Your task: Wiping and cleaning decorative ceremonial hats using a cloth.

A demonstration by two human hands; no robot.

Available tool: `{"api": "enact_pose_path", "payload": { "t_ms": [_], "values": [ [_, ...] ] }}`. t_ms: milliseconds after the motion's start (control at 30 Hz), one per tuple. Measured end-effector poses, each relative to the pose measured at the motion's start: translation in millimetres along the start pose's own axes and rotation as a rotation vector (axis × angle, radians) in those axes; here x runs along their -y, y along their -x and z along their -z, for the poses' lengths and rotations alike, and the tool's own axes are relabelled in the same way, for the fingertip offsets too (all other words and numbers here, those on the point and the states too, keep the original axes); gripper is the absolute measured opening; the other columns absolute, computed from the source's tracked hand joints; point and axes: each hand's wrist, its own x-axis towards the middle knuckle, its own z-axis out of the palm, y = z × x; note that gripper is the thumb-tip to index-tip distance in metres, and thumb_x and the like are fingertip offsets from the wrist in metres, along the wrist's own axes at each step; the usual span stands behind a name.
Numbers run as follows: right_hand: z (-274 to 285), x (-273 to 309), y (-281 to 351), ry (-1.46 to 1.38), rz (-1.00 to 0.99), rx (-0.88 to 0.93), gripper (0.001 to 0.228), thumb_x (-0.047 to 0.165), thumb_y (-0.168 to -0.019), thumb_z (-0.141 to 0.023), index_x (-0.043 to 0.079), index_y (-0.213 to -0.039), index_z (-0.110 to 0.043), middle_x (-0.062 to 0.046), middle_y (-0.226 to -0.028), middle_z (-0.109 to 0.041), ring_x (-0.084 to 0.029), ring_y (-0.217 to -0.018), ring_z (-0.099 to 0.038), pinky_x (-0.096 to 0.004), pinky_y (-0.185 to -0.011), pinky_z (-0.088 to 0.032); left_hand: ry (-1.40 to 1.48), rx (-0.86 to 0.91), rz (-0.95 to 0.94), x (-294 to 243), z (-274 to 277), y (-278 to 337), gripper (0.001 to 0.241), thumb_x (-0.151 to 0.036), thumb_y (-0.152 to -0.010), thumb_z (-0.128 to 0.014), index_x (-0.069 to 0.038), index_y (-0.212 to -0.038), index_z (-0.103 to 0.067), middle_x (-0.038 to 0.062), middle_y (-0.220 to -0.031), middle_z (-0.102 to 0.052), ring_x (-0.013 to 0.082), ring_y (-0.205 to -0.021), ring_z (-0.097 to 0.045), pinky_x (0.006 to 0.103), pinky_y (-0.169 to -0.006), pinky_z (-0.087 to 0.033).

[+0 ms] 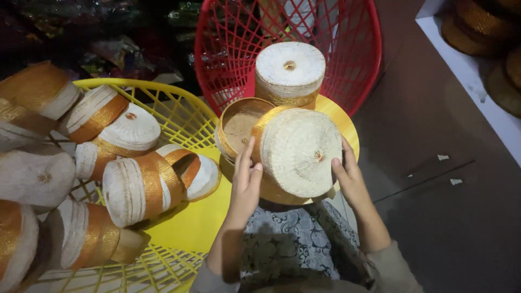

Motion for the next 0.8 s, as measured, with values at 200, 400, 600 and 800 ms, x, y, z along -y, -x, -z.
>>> {"api": "enact_pose_path", "payload": {
  "t_ms": [200, 400, 600, 800],
  "values": [
    [8, -26, 1, 0.134, -0.007, -0.133, 0.054, 0.021, -0.105, -0.051, -0.002, -0.153, -0.043, -0.016, -0.152, -0.05, -0.024, -0.143, -0.047, -0.036, -0.12, -0.034, -0.067, 0.045, -0.181, 8, -3, -4, 0.054, -0.023, -0.108, -0.05, -0.003, -0.156, -0.036, 0.021, -0.164, -0.037, 0.035, -0.155, -0.035, 0.0426, -0.126, -0.026],
    [10, -17, -6, -0.034, -0.075, -0.226, 0.064, 0.022, -0.101, -0.055, 0.003, -0.158, -0.033, -0.016, -0.142, -0.046, -0.023, -0.131, -0.047, -0.037, -0.112, -0.039, -0.132, 0.12, -0.232, 2, -2, -9, 0.062, -0.027, -0.105, -0.059, -0.007, -0.16, -0.037, 0.02, -0.163, -0.036, 0.0364, -0.15, -0.041, 0.0435, -0.121, -0.034],
    [11, -1, -14, -0.057, 0.089, -0.159, 0.068, 0.02, -0.097, -0.059, 0.001, -0.158, -0.034, -0.015, -0.155, -0.044, -0.024, -0.143, -0.042, -0.037, -0.12, -0.032, 0.085, 0.144, 0.056, 7, 3, -32, 0.068, -0.029, -0.101, -0.056, -0.015, -0.162, -0.028, 0.014, -0.16, -0.038, 0.0168, -0.101, -0.062, 0.0336, -0.092, -0.056],
    [6, 50, -65, 0.078, 0.2, -0.112, 0.068, 0.021, -0.101, -0.055, 0.001, -0.161, -0.03, -0.016, -0.162, -0.039, -0.025, -0.149, -0.038, -0.036, -0.124, -0.028, 0.261, 0.247, 0.013, 3, 14, -95, 0.077, -0.026, -0.1, -0.06, -0.016, -0.164, -0.017, 0.013, -0.158, -0.042, 0.0224, -0.123, -0.061, 0.0374, -0.105, -0.049]
  ]
}}
